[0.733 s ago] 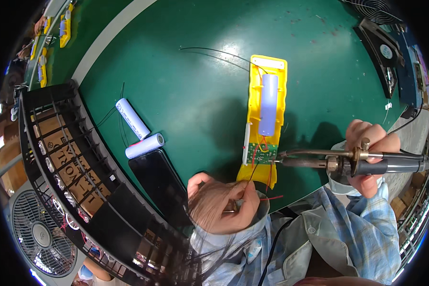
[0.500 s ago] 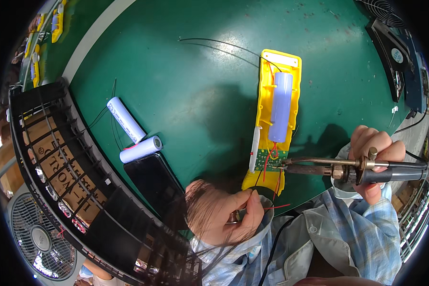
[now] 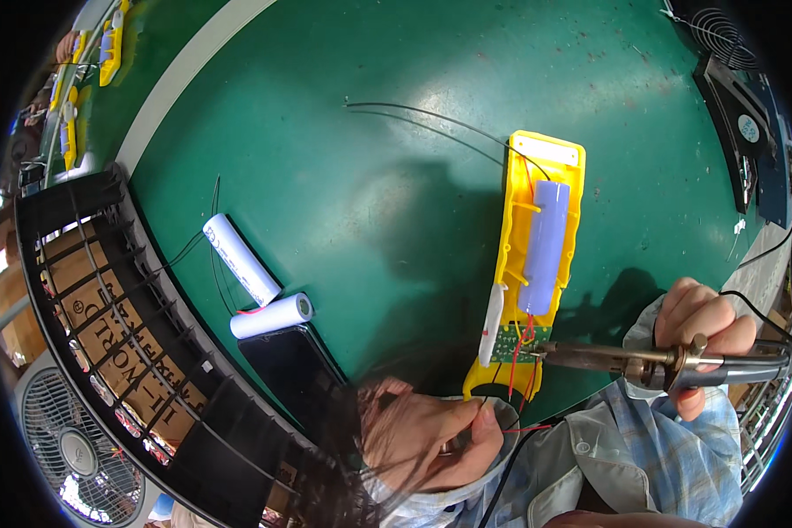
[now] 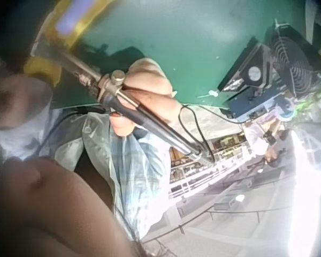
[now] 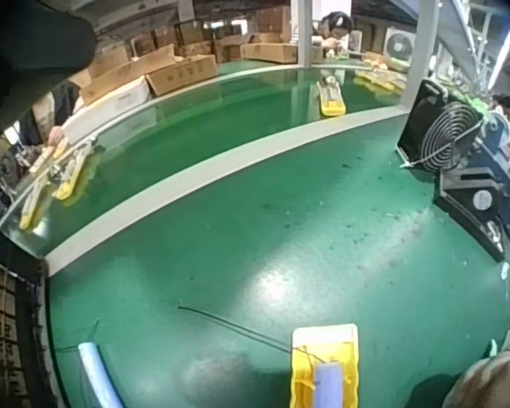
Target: The person solders wires to the circuit boards inside flashlight casings using a soldering iron. The person then places the soldered flashlight casings onto the conveyor belt and picks up new ones to repeat the process.
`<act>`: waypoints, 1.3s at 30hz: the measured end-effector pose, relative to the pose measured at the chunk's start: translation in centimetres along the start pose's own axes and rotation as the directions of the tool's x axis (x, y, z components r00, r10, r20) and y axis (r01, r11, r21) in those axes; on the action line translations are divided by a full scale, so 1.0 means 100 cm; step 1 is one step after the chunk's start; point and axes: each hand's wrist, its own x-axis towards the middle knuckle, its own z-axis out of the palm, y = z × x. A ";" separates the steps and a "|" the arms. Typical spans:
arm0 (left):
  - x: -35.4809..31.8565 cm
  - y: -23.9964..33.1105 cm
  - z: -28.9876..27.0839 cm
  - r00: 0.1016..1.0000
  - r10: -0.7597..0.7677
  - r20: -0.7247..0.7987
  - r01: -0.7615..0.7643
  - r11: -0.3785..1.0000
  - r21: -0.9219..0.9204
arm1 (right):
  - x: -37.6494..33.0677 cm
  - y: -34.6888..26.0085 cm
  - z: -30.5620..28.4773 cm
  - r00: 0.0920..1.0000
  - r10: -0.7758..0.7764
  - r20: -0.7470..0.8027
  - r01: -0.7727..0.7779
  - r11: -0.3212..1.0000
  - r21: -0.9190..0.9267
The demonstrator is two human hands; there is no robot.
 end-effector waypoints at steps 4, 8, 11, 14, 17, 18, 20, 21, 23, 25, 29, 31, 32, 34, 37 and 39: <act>0.001 0.007 -0.008 1.000 0.012 -0.007 -0.012 0.999 0.040 | 0.004 -0.004 0.001 1.000 0.004 0.019 -0.004 1.000 -0.031; 0.000 0.000 -0.004 1.000 0.014 0.012 -0.015 1.000 0.020 | 0.008 -0.004 0.005 0.998 -0.023 0.057 0.027 0.997 -0.078; -0.003 -0.003 0.000 0.993 -0.009 -0.117 0.003 0.999 -0.053 | 0.008 -0.003 0.006 0.998 -0.033 0.048 0.038 0.993 -0.108; -0.001 0.004 -0.006 0.997 -0.033 -0.064 0.035 0.999 0.021 | 0.010 -0.004 0.008 0.998 -0.062 0.009 0.062 0.992 -0.106; 0.002 0.006 -0.008 1.000 -0.019 0.014 0.018 0.997 0.074 | 0.011 -0.006 0.006 0.999 0.032 0.025 -0.032 0.999 0.023; 0.002 0.006 -0.006 1.000 -0.007 -0.005 0.007 0.998 0.059 | 0.010 -0.007 0.003 0.998 0.055 0.006 -0.055 0.995 0.084; 0.000 0.003 -0.005 1.000 -0.009 -0.028 0.011 0.998 0.059 | 0.006 -0.002 0.003 0.997 0.071 -0.027 -0.068 0.992 0.111; -0.001 0.002 -0.005 1.000 -0.022 -0.015 0.023 0.996 0.081 | 0.005 0.001 0.003 0.998 0.052 -0.032 -0.048 0.993 0.110; -0.003 0.001 -0.005 0.999 -0.039 -0.005 0.039 0.994 0.101 | 0.004 0.005 0.004 1.000 0.019 0.011 -0.020 0.995 0.096; -0.002 0.002 0.001 0.993 -0.083 -0.084 0.088 0.994 0.064 | 0.006 0.004 0.004 1.000 0.014 0.022 -0.016 0.997 0.076; 0.003 0.005 0.002 0.998 -0.045 -0.048 0.046 0.999 0.028 | 0.009 -0.002 0.001 1.000 0.020 0.021 -0.021 1.000 0.013; 0.005 0.006 0.001 0.999 -0.049 0.005 0.049 0.997 0.056 | 0.009 -0.003 0.002 0.999 0.041 0.001 -0.041 0.999 0.001; 0.005 0.006 0.003 0.999 -0.044 0.006 0.044 0.998 0.050 | 0.009 -0.005 0.001 0.999 0.040 0.000 -0.040 0.999 -0.007; 0.001 0.003 0.006 0.994 -0.070 -0.089 0.071 0.997 0.011 | 0.008 -0.002 0.002 0.998 0.059 0.025 -0.059 0.998 -0.012; -0.005 -0.005 0.003 0.991 -0.102 -0.085 0.108 0.992 0.072 | 0.002 0.013 0.012 0.997 0.079 0.022 -0.080 0.995 0.060; -0.008 -0.007 0.000 0.989 -0.114 -0.097 0.121 0.991 0.064 | 0.002 0.016 0.016 0.996 0.080 0.036 -0.083 0.994 0.075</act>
